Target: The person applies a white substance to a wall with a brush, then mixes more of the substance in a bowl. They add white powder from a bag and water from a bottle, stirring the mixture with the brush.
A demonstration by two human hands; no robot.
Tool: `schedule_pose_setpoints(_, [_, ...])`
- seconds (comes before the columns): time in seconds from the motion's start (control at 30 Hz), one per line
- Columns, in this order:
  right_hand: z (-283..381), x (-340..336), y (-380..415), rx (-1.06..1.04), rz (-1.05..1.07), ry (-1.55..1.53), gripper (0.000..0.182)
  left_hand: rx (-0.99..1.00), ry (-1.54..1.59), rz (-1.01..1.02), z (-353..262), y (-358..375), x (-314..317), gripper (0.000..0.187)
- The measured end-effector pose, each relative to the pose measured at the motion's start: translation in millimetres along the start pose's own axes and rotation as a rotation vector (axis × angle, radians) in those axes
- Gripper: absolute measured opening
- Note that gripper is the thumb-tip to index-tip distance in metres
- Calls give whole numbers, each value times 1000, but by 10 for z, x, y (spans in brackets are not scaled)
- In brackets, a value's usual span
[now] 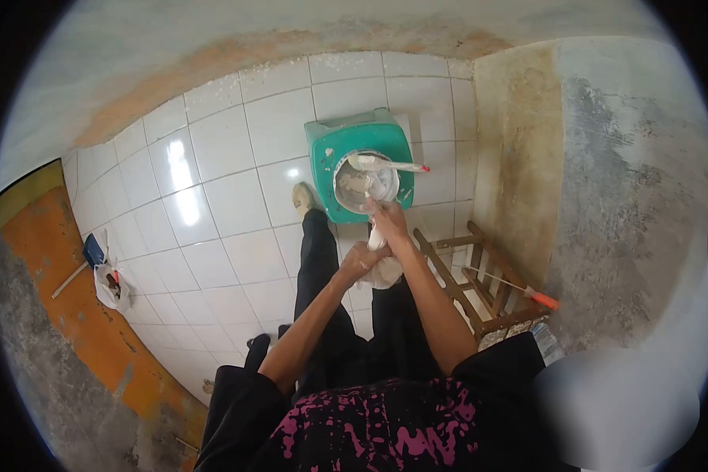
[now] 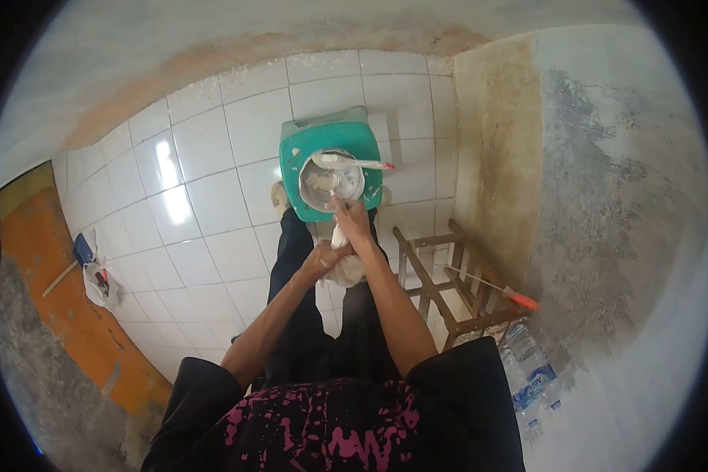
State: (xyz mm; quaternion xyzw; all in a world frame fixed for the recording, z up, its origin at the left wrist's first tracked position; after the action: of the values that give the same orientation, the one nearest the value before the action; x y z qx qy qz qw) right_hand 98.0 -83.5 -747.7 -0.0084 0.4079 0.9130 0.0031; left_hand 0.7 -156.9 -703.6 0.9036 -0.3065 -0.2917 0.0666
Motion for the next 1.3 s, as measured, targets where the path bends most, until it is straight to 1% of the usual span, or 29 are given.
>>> schedule_pose_setpoints(0.03, [5,5,10,21,21,-14,44,-21,52,0,2,14,5,39])
schedule_pose_setpoints(0.07, [-7,0,5,7,23,-20,44,-178,384,-34,88,26,73,18])
schedule_pose_setpoints(0.1, [-21,-1,6,-3,20,-49,43,-169,371,-38,108,11,124,18])
schedule_pose_setpoints(0.17, [-58,-6,-2,-26,18,-98,43,-604,762,169,201,50,213,27])
schedule_pose_setpoints(0.2, [-102,0,10,-13,-6,-102,43,-57,216,24,141,52,138,22])
schedule_pose_setpoints(0.23, [-98,10,-15,-9,-25,-100,43,-564,554,216,-23,20,-107,27])
schedule_pose_setpoints(0.3, [-17,25,20,-24,-32,-130,43,132,86,-92,59,48,21,32])
schedule_pose_setpoints(0.37, [0,-2,63,75,-20,-82,39,185,1,-151,30,45,-40,36])
schedule_pose_setpoints(0.4, [40,-11,40,45,-22,-84,39,153,59,-91,49,28,-30,36])
schedule_pose_setpoints(0.43, [-9,-3,31,47,-2,-105,39,55,-20,55,117,17,37,29])
schedule_pose_setpoints(0.5, [-31,12,-5,39,20,-125,38,-236,306,136,175,4,46,28])
schedule_pose_setpoints(0.53, [-41,17,-5,31,-17,-119,38,-230,301,131,243,19,135,28])
schedule_pose_setpoints(0.57, [-44,15,-18,26,-53,-113,38,-166,253,71,364,24,262,25])
schedule_pose_setpoints(0.6, [-72,24,-37,6,-28,-141,37,-107,207,17,412,57,325,29])
schedule_pose_setpoints(0.63, [-79,33,-35,8,-29,-146,37,-108,204,21,374,70,282,29])
schedule_pose_setpoints(0.7, [-81,59,-17,25,-37,-169,37,-158,478,56,232,89,121,31])
schedule_pose_setpoints(0.73, [-109,59,46,19,-41,-175,37,-152,472,59,152,116,73,31])
schedule_pose_setpoints(0.8, [-82,107,46,-15,-30,-219,36,-245,104,142,162,122,-10,32])
schedule_pose_setpoints(0.83, [4,137,53,-30,-31,-224,36,-188,195,134,166,144,-39,33])
schedule_pose_setpoints(0.9, [62,160,195,-11,-112,-240,35,-91,49,192,211,185,-50,33])
schedule_pose_setpoints(0.93, [61,173,223,-24,-137,-230,33,-74,38,199,117,157,-197,33])
schedule_pose_setpoints(0.97, [91,187,209,-40,-156,-244,33,-236,104,298,48,146,-347,28])
schedule_pose_setpoints(1.0, [65,204,247,-36,-167,-288,32,-407,174,401,37,220,-387,28])
schedule_pose_setpoints(1.03, [9,225,308,-26,-174,-328,31,-398,171,416,91,290,-349,28])
schedule_pose_setpoints(1.1, [-90,287,321,-34,-208,-405,31,-179,36,406,271,274,-277,33])
schedule_pose_setpoints(1.13, [-143,326,354,-29,-235,-481,31,-166,29,415,395,336,-205,33])
schedule_pose_setpoints(1.2, [-71,404,383,-50,-263,-508,31,-303,159,411,666,403,-105,44])
schedule_pose_setpoints(1.23, [-133,478,442,-43,-279,-534,31,-304,150,424,690,465,-92,44])
schedule_pose_setpoints(1.3, [-187,543,455,-41,-272,-580,32,-220,206,241,710,470,-155,50])
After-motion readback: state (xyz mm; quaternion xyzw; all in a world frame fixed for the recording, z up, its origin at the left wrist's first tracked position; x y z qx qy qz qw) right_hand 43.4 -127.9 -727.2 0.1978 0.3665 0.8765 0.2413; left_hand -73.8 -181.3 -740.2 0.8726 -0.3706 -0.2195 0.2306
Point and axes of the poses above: each hand's wrist, its own y-axis away from the middle knuckle, its own x-axis out of the palm, z = x × y, the point moved 5 cm from there along -y, towards the middle knuckle, and after that the axes turned 14 degrees about -y, right-handed, at the moved point
